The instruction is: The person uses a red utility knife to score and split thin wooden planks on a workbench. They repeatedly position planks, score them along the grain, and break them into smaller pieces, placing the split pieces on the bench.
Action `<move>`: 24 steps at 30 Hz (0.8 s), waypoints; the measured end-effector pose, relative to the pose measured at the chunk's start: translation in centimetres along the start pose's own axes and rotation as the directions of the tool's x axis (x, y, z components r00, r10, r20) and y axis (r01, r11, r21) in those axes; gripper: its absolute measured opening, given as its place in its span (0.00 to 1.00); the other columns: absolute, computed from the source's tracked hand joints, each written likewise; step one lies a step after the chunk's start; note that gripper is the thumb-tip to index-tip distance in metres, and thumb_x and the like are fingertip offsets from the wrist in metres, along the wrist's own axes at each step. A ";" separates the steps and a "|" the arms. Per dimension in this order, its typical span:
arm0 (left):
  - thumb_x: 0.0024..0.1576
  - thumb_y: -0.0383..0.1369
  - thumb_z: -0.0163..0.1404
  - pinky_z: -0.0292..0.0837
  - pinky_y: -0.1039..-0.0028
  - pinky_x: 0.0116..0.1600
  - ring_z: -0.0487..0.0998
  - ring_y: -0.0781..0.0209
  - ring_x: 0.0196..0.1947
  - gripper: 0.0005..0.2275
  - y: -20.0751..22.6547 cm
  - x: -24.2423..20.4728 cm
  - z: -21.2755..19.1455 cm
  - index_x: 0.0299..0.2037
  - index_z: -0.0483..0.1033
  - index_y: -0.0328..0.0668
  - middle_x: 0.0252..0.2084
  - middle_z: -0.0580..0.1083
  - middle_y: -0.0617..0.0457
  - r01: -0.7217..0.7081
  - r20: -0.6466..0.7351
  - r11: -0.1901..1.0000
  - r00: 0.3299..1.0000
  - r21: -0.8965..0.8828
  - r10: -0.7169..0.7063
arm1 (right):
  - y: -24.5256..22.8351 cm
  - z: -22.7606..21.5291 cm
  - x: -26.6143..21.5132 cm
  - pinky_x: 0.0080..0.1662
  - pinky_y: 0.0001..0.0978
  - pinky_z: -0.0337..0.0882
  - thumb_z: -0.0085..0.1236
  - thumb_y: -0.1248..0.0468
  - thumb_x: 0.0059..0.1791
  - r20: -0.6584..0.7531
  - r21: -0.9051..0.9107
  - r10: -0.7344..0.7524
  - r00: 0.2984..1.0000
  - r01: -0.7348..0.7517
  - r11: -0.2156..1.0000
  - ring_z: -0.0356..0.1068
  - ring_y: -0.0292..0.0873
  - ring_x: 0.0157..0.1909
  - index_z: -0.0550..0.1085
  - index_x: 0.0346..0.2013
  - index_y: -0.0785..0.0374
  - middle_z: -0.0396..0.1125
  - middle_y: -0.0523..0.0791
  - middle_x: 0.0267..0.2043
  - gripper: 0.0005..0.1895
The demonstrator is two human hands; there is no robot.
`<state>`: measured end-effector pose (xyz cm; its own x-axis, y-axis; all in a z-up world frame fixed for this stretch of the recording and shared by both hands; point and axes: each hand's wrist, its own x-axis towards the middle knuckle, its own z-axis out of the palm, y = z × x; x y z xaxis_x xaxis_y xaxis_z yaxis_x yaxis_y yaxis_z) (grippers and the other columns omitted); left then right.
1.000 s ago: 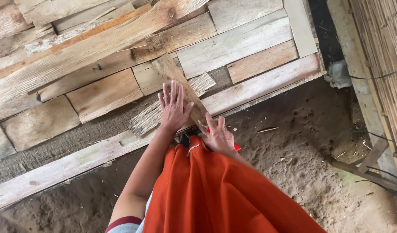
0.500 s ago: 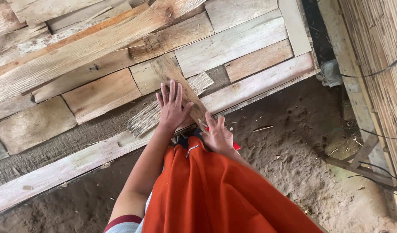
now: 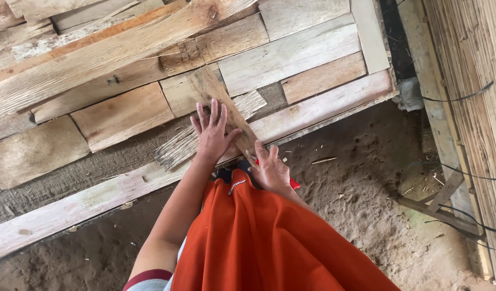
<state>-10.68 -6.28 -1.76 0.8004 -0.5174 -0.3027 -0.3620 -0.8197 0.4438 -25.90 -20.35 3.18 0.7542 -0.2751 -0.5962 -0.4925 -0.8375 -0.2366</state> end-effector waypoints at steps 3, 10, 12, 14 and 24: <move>0.58 0.67 0.38 0.19 0.30 0.71 0.25 0.32 0.77 0.42 0.4 0.6 0.4 0.78 0.48 0.52 0.81 0.37 0.52 0.048 0.023 0.998 0.999 0.039 -0.049 | -0.2 -0.7 -0.2 0.50 0.62 0.75 0.61 0.49 0.49 0.024 -0.009 -0.005 1.000 0.005 1.000 0.73 0.64 0.52 0.47 0.77 0.46 0.52 0.54 0.60 0.47; 0.59 0.59 0.46 0.29 0.22 0.68 0.24 0.28 0.76 0.41 1.5 0.8 -0.5 0.78 0.45 0.50 0.81 0.33 0.52 0.107 0.090 0.994 0.990 0.007 -0.107 | -0.2 -1.1 0.5 0.52 0.62 0.75 0.62 0.49 0.49 0.078 -0.020 -0.015 0.997 0.016 1.000 0.73 0.63 0.53 0.46 0.77 0.45 0.52 0.52 0.59 0.48; 0.59 0.59 0.44 0.29 0.22 0.68 0.24 0.28 0.76 0.41 1.3 0.7 -0.4 0.78 0.43 0.50 0.81 0.32 0.52 0.086 0.104 0.996 0.991 0.019 -0.087 | 0.4 -0.1 0.9 0.50 0.62 0.76 0.63 0.49 0.48 0.070 -0.043 -0.021 0.997 0.024 0.999 0.74 0.63 0.50 0.45 0.76 0.45 0.51 0.51 0.58 0.49; 0.59 0.59 0.44 0.29 0.22 0.68 0.23 0.28 0.76 0.41 1.1 0.8 0.1 0.78 0.42 0.50 0.81 0.31 0.52 0.087 0.093 0.996 0.992 0.013 -0.088 | 0.3 -0.7 0.9 0.50 0.61 0.76 0.63 0.49 0.48 0.076 -0.044 -0.027 0.997 0.030 0.999 0.74 0.62 0.50 0.45 0.77 0.46 0.51 0.50 0.58 0.49; 0.59 0.57 0.47 0.30 0.23 0.68 0.24 0.28 0.76 0.41 1.3 0.6 -0.2 0.78 0.45 0.48 0.81 0.32 0.51 0.083 0.067 0.997 0.994 0.006 -0.083 | 0.5 -1.4 0.8 0.50 0.65 0.76 0.63 0.47 0.48 0.085 -0.036 -0.055 0.995 0.059 0.998 0.74 0.63 0.49 0.47 0.76 0.48 0.52 0.49 0.55 0.48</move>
<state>-10.57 -7.60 -1.19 0.7937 -0.4631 -0.3945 -0.2973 -0.8610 0.4126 -24.90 -21.67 3.67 0.7408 -0.1874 -0.6451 -0.4315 -0.8687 -0.2431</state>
